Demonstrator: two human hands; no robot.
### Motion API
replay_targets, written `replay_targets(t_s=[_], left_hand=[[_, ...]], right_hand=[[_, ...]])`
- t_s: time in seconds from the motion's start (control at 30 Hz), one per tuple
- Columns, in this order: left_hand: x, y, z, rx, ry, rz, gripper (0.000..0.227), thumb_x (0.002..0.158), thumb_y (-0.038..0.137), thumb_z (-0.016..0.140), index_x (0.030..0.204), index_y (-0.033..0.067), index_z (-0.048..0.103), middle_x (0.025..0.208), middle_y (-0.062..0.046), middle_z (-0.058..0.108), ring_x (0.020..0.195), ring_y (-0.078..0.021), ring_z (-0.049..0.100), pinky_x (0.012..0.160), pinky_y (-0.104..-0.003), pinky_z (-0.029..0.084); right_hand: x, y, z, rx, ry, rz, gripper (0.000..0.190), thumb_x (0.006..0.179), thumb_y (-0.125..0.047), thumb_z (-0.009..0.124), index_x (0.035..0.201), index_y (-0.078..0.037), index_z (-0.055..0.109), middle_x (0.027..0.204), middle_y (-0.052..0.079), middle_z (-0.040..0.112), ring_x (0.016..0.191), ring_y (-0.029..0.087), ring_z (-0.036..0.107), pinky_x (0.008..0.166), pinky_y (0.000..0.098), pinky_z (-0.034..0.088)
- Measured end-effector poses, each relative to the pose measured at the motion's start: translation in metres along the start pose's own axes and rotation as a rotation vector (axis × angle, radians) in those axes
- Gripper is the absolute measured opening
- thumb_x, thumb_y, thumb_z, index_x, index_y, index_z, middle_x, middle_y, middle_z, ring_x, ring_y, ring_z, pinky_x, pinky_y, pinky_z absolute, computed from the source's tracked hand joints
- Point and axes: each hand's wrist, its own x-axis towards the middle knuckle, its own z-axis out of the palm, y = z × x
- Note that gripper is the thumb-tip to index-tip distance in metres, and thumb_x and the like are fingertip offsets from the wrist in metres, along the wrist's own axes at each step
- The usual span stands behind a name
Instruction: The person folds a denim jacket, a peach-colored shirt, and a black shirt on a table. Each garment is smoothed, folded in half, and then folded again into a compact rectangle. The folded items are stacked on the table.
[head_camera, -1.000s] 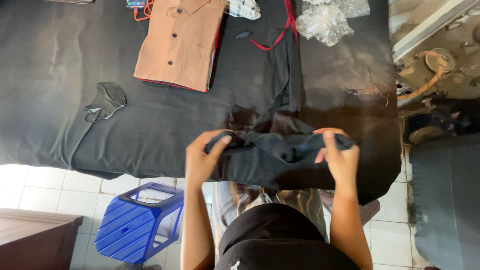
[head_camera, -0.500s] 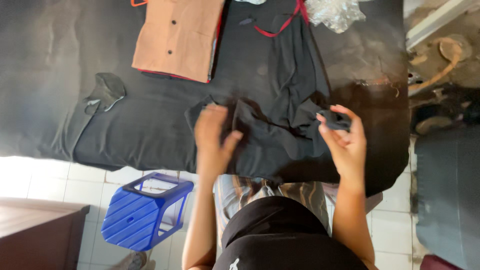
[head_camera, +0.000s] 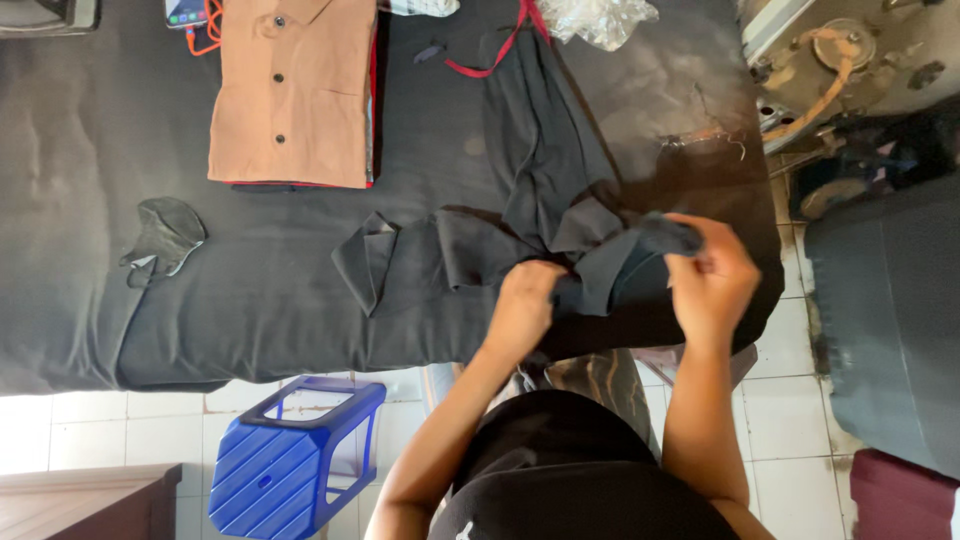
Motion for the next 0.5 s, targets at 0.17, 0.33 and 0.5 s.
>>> replay_targets(t_s=[0.17,0.33,0.5], left_hand=[[-0.002,-0.014,-0.091,-0.328,0.454,-0.327,0.025,0.099,0.002,0.055,0.121,0.0045,0.065,0.116,-0.016,0.07,0.112,-0.0319,0.067,0.102,-0.039,0.051],[-0.002,-0.014,-0.128,0.028,0.662,-0.284,0.034,0.106,0.011,0.057,0.139,0.006,0.058,0.139,-0.014,0.063,0.131,-0.0308,0.056,0.116,-0.041,0.039],[0.01,-0.024,-0.068,0.376,0.428,-0.19,0.05,0.104,0.023,0.058,0.151,0.0076,0.052,0.16,-0.012,0.046,0.151,-0.0338,0.037,0.123,-0.055,0.019]], right_hand=[[0.019,0.013,-0.033,0.319,0.228,0.044,0.014,0.101,0.007,0.075,0.114,0.001,0.072,0.091,0.004,0.061,0.076,0.009,0.058,0.072,0.0248,0.052],[0.008,0.001,-0.005,-0.12,-0.088,-0.28,0.029,0.091,0.002,0.072,0.119,-0.004,0.069,0.14,0.009,0.065,0.135,0.027,0.062,0.118,0.037,0.047],[0.01,0.015,0.092,-0.257,-0.497,-0.352,0.077,0.082,-0.017,0.085,0.151,-0.021,0.053,0.168,0.011,0.033,0.157,0.038,0.024,0.124,0.0573,0.021]])
